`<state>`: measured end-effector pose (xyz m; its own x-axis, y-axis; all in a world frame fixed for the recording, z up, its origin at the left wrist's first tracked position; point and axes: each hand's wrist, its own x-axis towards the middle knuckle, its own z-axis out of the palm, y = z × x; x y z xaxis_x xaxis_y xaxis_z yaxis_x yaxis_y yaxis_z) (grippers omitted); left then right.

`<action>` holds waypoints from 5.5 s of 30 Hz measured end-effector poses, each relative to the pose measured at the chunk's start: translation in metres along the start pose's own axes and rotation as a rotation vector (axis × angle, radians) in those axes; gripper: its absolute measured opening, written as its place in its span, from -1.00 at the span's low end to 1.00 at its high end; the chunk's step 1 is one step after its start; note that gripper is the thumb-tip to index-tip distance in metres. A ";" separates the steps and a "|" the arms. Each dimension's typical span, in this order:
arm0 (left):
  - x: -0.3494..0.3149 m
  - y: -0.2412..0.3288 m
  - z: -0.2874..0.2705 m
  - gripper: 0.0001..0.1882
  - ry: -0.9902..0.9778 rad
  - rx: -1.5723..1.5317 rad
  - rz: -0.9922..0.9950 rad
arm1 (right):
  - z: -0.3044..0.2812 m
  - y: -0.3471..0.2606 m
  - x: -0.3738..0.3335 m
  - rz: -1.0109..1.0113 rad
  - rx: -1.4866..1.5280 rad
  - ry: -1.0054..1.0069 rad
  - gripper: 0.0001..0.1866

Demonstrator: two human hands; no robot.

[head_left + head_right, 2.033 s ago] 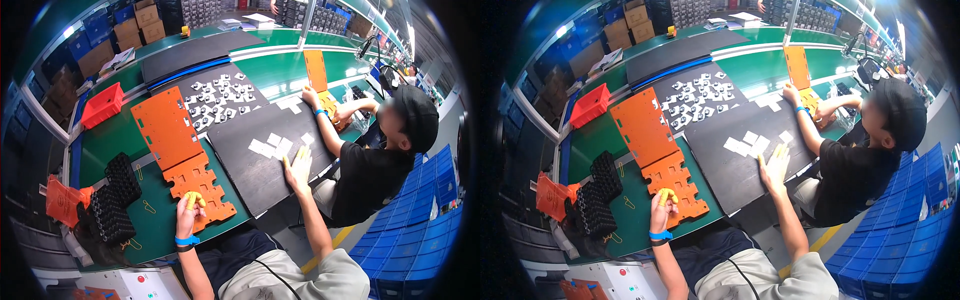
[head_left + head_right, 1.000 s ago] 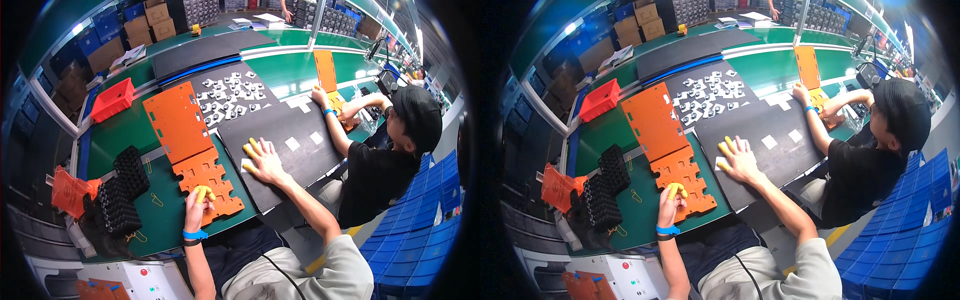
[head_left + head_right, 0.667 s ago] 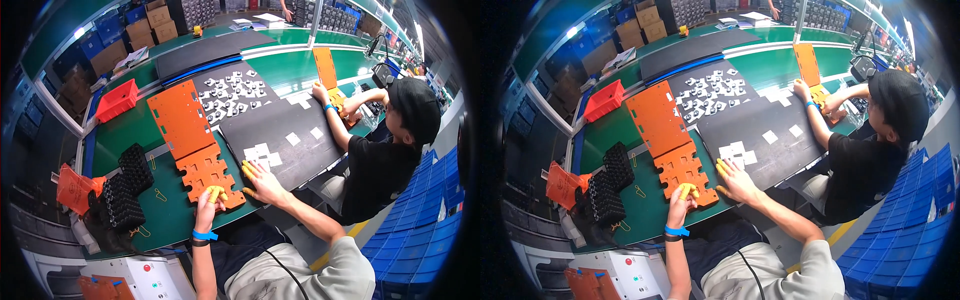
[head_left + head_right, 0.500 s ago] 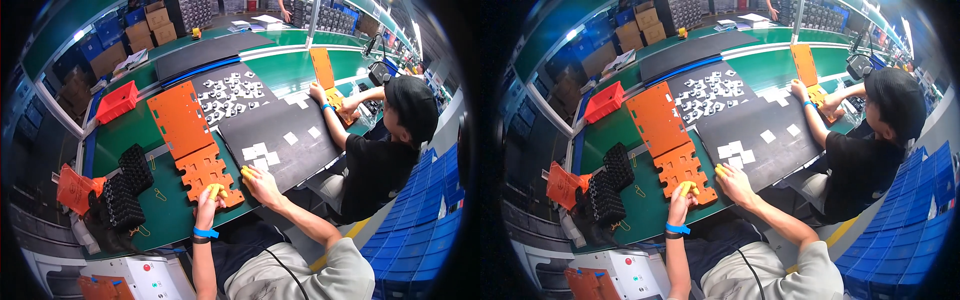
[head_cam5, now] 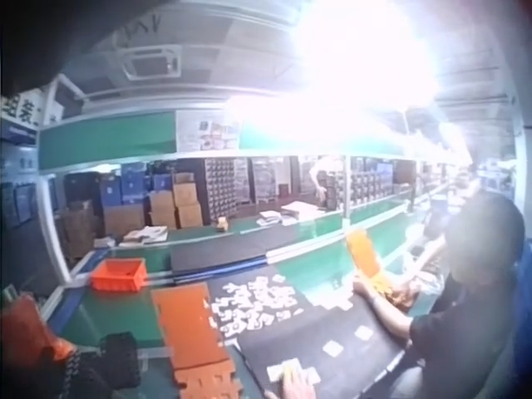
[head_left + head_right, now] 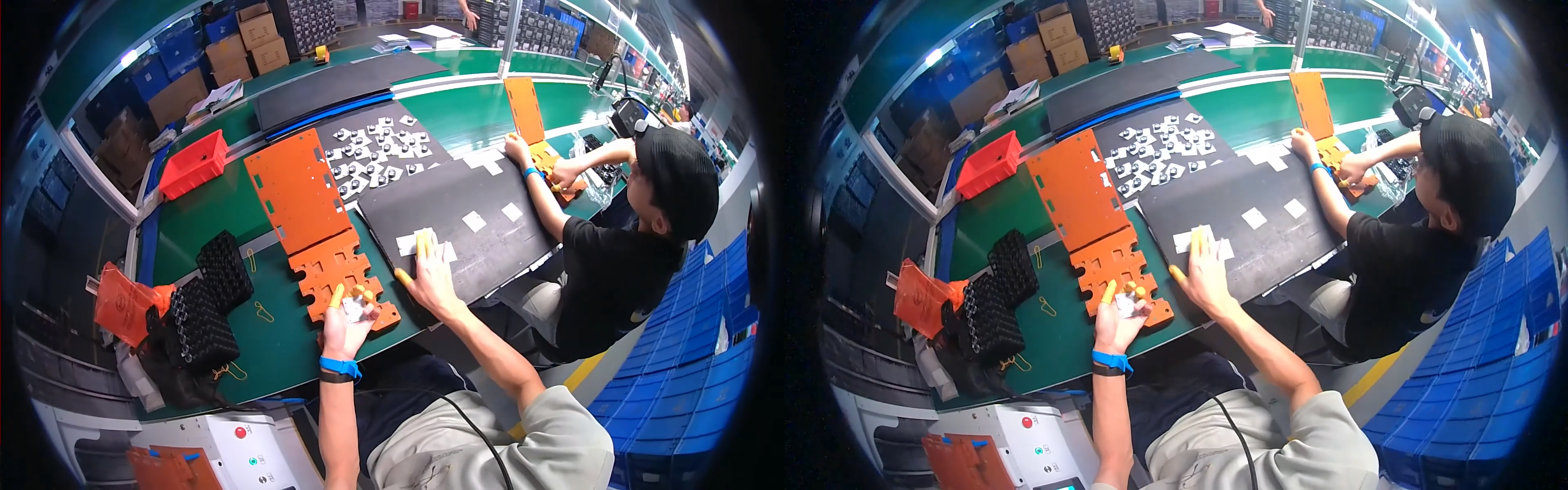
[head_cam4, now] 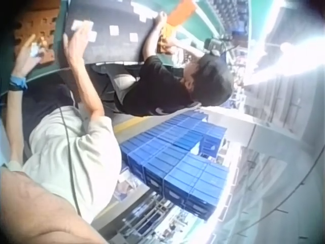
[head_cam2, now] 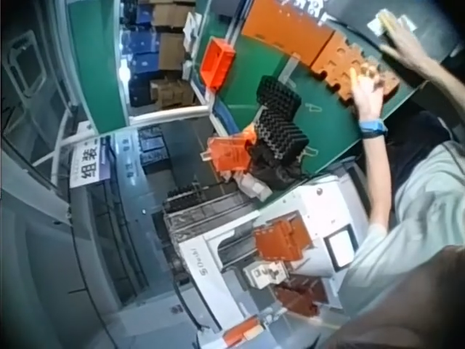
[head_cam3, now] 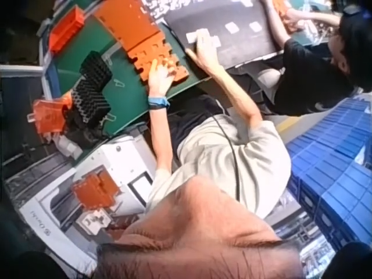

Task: Assembling small electronic components into plastic trays and placing them into an automated processing machine.

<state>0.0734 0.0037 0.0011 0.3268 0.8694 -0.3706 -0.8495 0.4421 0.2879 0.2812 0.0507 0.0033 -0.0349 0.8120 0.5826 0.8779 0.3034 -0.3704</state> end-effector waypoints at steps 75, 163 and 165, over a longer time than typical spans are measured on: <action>0.015 -0.007 0.029 -0.61 -0.192 -0.044 -0.136 | -0.021 0.025 -0.040 0.068 -0.122 -0.420 0.05; -0.221 0.051 -0.109 -0.43 0.345 0.216 1.056 | 0.156 -0.427 0.069 -0.566 0.469 -0.449 -0.71; -0.221 0.048 -0.112 -0.40 0.329 0.171 1.070 | 0.112 -0.421 0.066 -0.391 0.714 -0.713 -0.70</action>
<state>-0.0856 -0.1918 -0.0019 -0.6805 0.7295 -0.0686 -0.5511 -0.4479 0.7041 -0.1438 0.0327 0.1167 -0.7244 0.6288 0.2826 0.2725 0.6377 -0.7205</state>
